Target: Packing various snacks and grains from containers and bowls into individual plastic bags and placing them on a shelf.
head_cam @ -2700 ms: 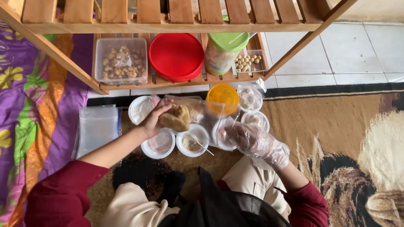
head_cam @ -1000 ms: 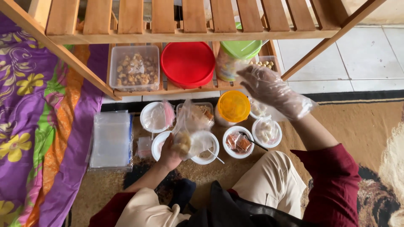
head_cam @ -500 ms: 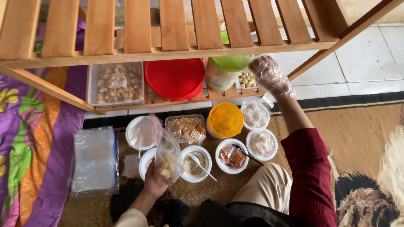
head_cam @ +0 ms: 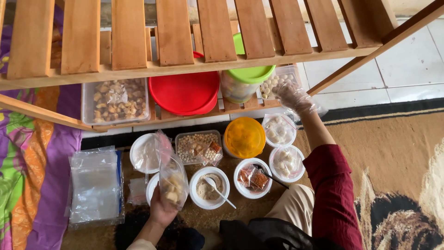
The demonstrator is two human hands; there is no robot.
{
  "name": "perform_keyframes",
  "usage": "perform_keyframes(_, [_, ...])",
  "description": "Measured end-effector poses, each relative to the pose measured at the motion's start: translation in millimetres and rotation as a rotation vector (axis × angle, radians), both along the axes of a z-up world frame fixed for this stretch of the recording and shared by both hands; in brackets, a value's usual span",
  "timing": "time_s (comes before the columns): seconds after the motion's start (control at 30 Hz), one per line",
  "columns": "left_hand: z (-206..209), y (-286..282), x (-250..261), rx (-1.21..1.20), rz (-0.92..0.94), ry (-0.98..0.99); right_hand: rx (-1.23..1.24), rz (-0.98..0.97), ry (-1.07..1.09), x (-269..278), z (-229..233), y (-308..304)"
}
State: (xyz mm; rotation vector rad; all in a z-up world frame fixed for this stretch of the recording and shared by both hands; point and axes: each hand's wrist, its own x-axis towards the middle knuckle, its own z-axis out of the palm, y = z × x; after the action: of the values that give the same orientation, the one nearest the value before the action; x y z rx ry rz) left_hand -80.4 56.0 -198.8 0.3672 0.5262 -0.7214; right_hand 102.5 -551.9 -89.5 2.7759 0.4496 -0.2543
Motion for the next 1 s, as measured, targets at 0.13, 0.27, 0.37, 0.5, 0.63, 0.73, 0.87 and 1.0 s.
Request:
perform_keyframes(0.13, [9, -2, 4, 0.047, 0.054, 0.001, -0.189, 0.174, -0.121, 1, -19, -1])
perform_keyframes(0.27, [3, 0, 5, 0.054, 0.066, 0.003, 0.092, -0.091, 0.137, 2, 0, 15])
perform_keyframes(0.37, [3, 0, 6, 0.054, 0.075, 0.032, 0.183, -0.202, 0.196, 6, 12, 17])
perform_keyframes(0.5, [10, -1, 7, -0.008, 0.072, 0.060, 0.379, -0.462, 0.375, 9, 33, 15])
perform_keyframes(0.63, [14, -4, 6, 0.040, 0.068, 0.013, 0.401, -0.368, 0.324, 9, 28, 6])
perform_keyframes(0.73, [14, -5, 6, -0.116, 0.063, 0.023, 0.367, -0.339, 0.275, 7, 29, 11])
perform_keyframes(0.87, [19, -7, 9, -0.066, 0.061, 0.046, 0.392, -0.416, 0.315, -2, 39, 29])
perform_keyframes(1.0, [4, -3, 6, -0.067, 0.067, 0.051, 0.482, -0.374, 0.275, -10, 55, 43])
